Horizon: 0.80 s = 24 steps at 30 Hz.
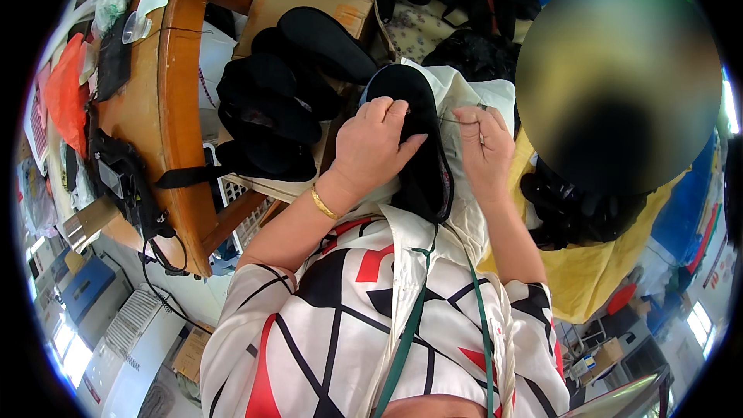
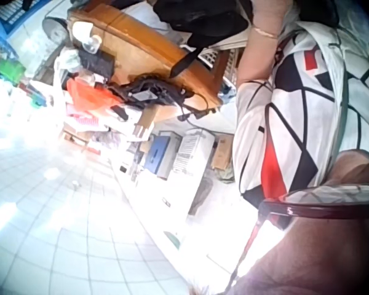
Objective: The person is hand-sewing a black shoe using a needle and thread. They repeatedly insert the needle into the shoe's sole and pull the thread through to secure it. The person handles multiple shoes, picking them up from a pile and placing them back down after working on them.
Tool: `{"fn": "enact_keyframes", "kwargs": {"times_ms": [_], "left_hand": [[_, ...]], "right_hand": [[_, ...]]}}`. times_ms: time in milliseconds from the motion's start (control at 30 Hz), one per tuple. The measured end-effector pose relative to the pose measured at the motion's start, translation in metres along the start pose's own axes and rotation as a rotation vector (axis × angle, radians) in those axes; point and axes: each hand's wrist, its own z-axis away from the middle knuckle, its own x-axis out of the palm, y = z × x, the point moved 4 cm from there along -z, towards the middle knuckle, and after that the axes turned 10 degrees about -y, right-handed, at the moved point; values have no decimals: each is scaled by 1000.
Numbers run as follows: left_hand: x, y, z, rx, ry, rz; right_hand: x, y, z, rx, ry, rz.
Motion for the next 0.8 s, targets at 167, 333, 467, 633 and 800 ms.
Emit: {"fn": "enact_keyframes", "kwargs": {"times_ms": [167, 333, 467, 633, 800], "left_hand": [[10, -2, -2, -75, 0, -70], [19, -13, -6, -48, -7, -209], [19, -17, -6, 29, 46, -131], [23, -15, -8, 61, 34, -164], [31, -15, -12, 65, -50, -141]], "right_hand": [[44, 0, -3, 46, 132, -1112], [51, 7, 16, 169, 71, -1403], [44, -14, 56, 42, 82, -1145], [39, -9, 47, 85, 70, -1104], [44, -14, 61, -8, 74, -850]]}}
